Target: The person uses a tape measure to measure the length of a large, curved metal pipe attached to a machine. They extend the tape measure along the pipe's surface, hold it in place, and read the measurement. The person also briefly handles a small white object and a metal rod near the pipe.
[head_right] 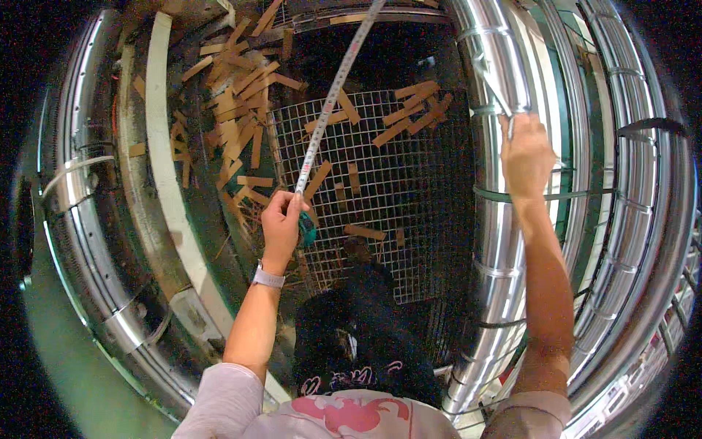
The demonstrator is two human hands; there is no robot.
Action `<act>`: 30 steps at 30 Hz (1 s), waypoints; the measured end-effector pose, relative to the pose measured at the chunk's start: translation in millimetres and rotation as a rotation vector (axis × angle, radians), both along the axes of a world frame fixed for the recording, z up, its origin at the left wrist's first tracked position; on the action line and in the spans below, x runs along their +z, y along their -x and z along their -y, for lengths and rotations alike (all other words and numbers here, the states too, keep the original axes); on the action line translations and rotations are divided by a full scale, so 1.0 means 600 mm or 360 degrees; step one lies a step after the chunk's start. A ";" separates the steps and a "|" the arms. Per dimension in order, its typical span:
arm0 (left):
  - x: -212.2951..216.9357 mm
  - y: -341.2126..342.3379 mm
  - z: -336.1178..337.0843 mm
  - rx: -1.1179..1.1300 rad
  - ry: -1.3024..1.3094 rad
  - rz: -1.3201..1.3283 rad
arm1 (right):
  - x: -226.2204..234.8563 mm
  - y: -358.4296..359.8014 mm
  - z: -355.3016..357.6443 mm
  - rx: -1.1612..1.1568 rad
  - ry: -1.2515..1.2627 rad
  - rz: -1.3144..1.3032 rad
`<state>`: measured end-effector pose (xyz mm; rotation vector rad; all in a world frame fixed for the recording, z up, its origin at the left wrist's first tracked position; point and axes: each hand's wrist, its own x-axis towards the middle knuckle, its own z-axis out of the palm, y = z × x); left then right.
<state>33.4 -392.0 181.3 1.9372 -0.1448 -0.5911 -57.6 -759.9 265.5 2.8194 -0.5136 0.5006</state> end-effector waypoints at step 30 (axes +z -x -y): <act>0.380 -0.388 0.148 -0.0235 0.0276 -0.0552 | 0.015 0.008 0.029 -0.0030 -0.0188 0.0045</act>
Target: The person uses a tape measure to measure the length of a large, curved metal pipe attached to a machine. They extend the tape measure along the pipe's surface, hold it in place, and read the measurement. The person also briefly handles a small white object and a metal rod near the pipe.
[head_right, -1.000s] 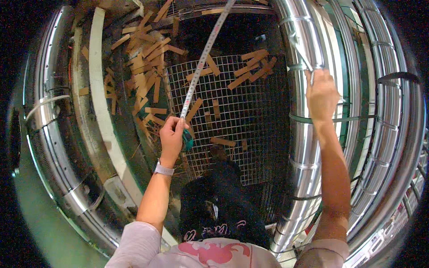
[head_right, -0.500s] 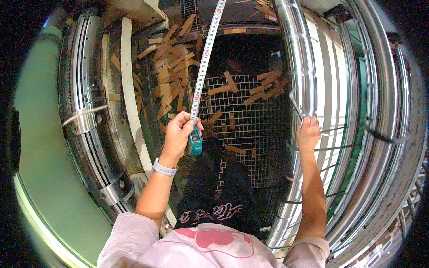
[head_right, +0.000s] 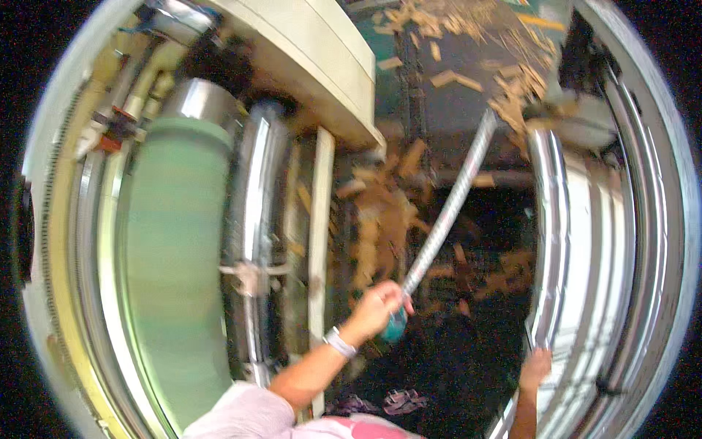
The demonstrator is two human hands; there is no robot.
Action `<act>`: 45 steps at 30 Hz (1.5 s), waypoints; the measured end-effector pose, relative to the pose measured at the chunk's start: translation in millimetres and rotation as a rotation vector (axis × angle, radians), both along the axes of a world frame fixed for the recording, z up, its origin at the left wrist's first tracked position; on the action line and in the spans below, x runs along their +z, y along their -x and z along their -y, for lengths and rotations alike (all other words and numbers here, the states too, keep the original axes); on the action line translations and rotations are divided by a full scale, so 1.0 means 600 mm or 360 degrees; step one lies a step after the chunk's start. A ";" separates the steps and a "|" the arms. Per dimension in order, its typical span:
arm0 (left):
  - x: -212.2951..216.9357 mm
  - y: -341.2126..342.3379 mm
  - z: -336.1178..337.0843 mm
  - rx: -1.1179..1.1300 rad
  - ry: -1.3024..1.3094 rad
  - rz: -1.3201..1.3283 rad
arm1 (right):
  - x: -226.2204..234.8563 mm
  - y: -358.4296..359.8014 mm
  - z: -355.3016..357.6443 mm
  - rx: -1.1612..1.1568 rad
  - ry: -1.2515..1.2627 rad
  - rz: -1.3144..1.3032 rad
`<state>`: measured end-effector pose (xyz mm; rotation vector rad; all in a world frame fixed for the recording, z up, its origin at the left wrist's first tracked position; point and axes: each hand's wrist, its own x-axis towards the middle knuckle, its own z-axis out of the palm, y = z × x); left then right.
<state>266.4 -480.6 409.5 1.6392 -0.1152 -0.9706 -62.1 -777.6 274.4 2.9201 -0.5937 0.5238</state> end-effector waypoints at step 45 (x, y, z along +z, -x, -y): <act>-0.031 0.259 -0.090 0.0797 -0.1191 -0.1601 | -0.048 -0.353 -0.018 0.0223 -0.1578 -0.2173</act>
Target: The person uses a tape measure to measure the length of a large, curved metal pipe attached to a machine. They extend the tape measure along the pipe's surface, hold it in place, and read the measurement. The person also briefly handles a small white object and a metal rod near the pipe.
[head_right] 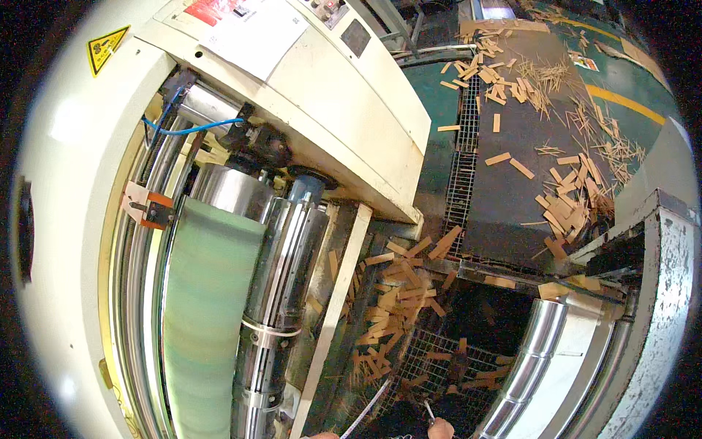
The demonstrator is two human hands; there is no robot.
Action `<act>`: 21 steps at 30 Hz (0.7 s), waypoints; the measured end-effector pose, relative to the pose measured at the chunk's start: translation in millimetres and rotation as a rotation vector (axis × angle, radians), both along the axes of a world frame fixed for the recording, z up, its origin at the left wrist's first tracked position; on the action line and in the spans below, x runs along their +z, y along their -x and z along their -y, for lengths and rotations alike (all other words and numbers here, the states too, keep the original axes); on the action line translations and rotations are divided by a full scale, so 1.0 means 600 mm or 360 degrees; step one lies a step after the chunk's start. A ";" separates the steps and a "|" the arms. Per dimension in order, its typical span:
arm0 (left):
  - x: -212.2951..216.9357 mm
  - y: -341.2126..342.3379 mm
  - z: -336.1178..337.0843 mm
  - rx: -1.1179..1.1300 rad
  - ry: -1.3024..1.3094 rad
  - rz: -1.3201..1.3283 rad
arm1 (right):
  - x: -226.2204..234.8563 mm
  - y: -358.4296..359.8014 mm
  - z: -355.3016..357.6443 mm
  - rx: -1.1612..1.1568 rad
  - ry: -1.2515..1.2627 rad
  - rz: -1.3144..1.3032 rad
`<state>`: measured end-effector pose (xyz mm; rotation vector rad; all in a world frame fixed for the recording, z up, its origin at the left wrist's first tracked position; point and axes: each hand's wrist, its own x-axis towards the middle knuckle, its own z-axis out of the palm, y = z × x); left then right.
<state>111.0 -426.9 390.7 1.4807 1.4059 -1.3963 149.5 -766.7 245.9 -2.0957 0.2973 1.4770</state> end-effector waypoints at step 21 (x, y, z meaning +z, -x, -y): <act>-0.098 0.088 -0.011 -0.0039 0.0497 0.0277 | -0.104 0.113 -0.036 0.0219 -0.0286 0.0068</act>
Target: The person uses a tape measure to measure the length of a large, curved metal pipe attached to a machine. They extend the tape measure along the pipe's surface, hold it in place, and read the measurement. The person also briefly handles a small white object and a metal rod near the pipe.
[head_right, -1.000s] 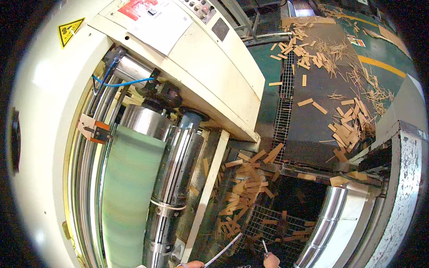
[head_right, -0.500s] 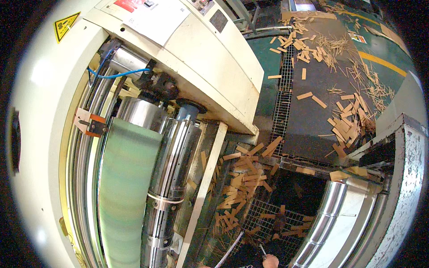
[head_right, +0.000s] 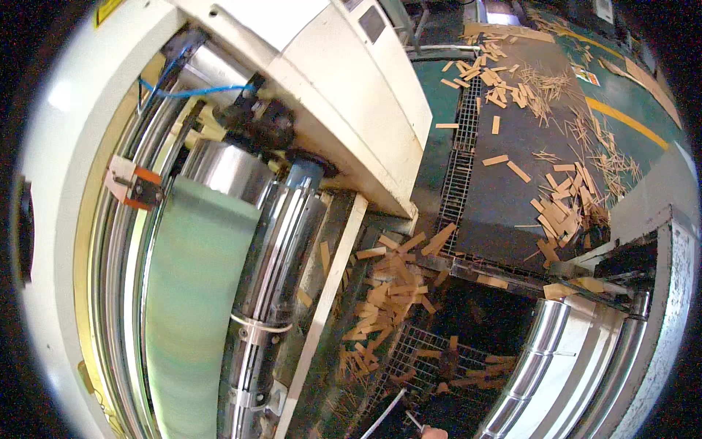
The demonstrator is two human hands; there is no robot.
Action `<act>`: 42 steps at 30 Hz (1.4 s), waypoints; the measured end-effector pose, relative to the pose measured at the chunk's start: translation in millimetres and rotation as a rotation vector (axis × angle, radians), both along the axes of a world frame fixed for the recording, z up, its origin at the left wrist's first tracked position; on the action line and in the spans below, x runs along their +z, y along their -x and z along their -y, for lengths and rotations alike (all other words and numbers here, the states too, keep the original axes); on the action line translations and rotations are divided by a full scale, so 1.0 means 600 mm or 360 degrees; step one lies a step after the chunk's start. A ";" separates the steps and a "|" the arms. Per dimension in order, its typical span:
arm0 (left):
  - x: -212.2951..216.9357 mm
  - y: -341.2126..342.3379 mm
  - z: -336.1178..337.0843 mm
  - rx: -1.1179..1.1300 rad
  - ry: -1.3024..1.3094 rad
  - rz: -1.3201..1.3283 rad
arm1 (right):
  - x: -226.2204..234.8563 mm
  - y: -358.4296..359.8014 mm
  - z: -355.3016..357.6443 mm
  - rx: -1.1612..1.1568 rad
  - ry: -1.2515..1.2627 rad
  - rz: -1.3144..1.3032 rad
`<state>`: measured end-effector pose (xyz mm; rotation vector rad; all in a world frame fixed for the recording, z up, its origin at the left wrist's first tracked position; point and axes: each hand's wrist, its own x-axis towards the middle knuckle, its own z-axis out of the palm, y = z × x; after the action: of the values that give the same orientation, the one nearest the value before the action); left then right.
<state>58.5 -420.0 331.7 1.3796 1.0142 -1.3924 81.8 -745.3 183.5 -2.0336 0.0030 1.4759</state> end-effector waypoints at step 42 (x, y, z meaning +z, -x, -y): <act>-0.276 -0.032 -0.461 -0.0031 -0.1497 0.1847 | -0.247 -0.548 -0.819 0.0574 -0.1247 0.2599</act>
<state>77.6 -143.7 166.0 2.3933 0.7931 0.1395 410.8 -253.9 35.4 -1.9421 -1.3562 -0.4059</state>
